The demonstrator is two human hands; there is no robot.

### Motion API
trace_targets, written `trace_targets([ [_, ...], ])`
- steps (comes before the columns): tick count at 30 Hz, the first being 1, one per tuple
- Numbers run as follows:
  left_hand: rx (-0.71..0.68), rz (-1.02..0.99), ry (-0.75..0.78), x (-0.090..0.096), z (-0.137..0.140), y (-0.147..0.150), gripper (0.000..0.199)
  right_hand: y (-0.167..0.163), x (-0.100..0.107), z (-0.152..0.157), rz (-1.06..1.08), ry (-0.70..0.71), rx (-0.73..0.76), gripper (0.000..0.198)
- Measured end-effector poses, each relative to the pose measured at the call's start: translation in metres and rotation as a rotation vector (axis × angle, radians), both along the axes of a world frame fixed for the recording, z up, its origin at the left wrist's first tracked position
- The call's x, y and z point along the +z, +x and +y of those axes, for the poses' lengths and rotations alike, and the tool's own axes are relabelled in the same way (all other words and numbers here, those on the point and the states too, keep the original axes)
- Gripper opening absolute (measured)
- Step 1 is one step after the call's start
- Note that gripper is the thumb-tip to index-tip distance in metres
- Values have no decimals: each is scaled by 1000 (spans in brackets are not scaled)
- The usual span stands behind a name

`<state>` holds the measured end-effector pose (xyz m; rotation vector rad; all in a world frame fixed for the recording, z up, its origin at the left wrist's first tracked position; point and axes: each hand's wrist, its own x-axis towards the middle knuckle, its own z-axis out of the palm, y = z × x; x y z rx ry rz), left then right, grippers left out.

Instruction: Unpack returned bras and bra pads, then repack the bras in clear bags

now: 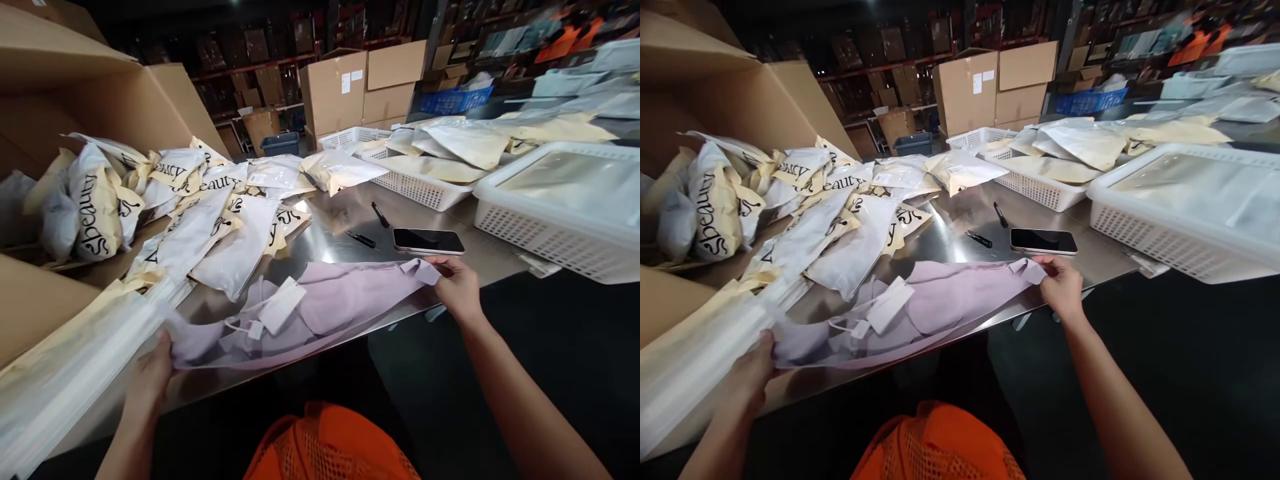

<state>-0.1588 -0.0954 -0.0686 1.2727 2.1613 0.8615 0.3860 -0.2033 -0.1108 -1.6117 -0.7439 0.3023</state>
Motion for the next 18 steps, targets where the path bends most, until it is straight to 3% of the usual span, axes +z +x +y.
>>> trace_targets([
  [2, 5, -250, 24, -9, -9, -7, 34, -6, 3, 8, -2, -59, 35, 36],
  [4, -102, -316, 102, -9, -15, 0, 36, -15, 14, 17, 13, -73, 106, 34],
  [6, -291, -185, 181, -2, -20, 20, 49, -27, 32, 26, 65, -89, 239, 28],
  [10, -647, 308, 331, 8, -18, 81, 66, -58, 78, 32, 369, 10, 528, 17],
  [13, -828, 402, 435, 1, -2, 119, 60, -74, 104, 27, 556, 108, 652, 17],
  [16, -973, 362, 505, -2, 14, 147, 42, -75, 107, 26, 416, 103, 595, 19],
  [18, -1095, 364, 492, 2, 19, 167, 45, -72, 100, 28, 193, 35, 551, 19],
])
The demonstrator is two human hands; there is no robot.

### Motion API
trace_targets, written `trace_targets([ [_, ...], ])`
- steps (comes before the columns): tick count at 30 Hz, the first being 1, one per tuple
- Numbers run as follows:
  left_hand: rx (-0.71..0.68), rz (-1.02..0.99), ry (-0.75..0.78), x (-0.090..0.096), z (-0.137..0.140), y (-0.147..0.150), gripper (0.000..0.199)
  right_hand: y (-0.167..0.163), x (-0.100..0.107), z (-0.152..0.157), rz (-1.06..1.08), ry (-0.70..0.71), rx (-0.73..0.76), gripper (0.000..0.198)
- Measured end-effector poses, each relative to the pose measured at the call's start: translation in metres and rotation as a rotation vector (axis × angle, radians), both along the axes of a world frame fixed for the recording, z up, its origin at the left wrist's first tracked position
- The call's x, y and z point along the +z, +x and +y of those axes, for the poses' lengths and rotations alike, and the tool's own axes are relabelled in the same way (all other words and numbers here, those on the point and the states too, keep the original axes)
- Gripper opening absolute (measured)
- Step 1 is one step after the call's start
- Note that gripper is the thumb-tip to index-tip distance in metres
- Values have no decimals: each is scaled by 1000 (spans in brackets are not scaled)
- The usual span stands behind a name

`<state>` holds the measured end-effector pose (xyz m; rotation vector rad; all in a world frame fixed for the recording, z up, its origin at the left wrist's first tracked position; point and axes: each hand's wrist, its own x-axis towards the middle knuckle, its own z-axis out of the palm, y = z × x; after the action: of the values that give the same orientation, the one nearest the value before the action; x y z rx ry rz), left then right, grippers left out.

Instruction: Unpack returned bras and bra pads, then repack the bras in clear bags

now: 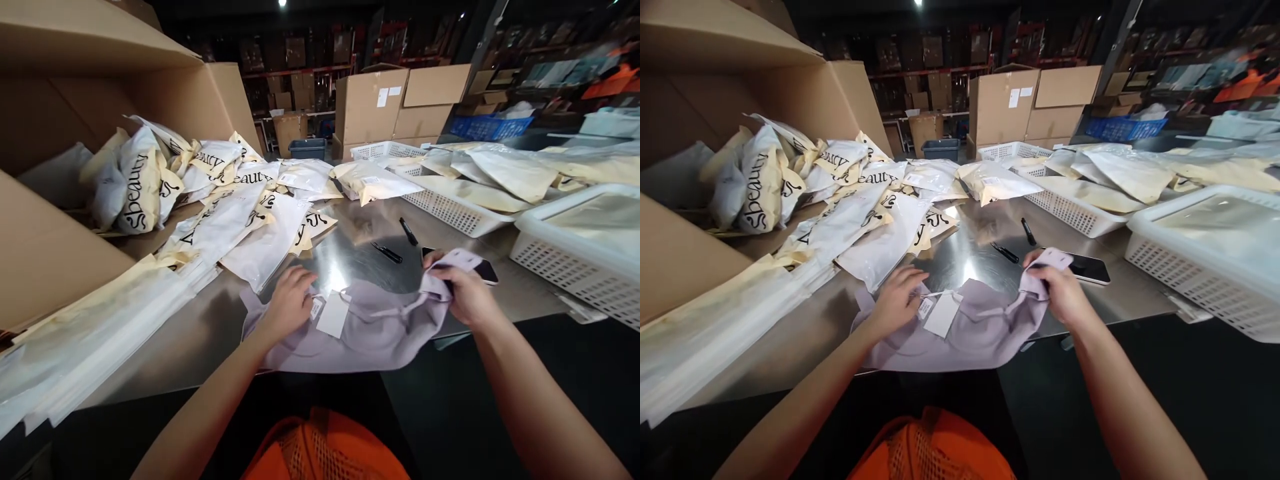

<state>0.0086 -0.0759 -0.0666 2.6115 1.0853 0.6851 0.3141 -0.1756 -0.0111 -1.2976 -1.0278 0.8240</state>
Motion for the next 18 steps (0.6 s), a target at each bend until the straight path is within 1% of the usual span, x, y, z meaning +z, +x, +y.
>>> trace_targets([
  [3, -168, 114, -86, 11, 4, 32, 51, -2, -13, 1, -454, -16, 36, 21],
  [5, -203, 185, -150, 15, 8, 51, 48, -12, -19, 0, -784, -66, 77, 31],
  [6, -199, 223, -182, 16, 10, 59, 44, -20, -21, 0, -937, -102, 93, 39],
  [8, -173, 298, -245, 15, 16, 69, 27, -36, -24, 0, -1187, -189, 149, 55],
  [9, -153, 325, -273, 14, 18, 72, 16, -44, -26, 1, -1280, -223, 187, 57],
  [10, -131, 338, -298, 13, 20, 74, 7, -51, -28, 3, -1354, -245, 228, 52],
  [11, -108, 336, -321, 13, 22, 75, 6, -57, -30, 5, -1409, -260, 265, 42],
  [12, -86, 319, -344, 13, 23, 74, 10, -62, -32, 6, -1440, -264, 293, 31],
  [13, -67, 287, -371, 15, 23, 73, 12, -66, -34, 7, -1444, -254, 302, 24],
  [15, -40, 191, -447, 19, 24, 70, 13, -70, -36, 7, -1380, -184, 276, 25],
  [18, -39, 2, -643, 30, 24, 67, 15, -74, -36, 0, -1247, 0, 211, 31],
])
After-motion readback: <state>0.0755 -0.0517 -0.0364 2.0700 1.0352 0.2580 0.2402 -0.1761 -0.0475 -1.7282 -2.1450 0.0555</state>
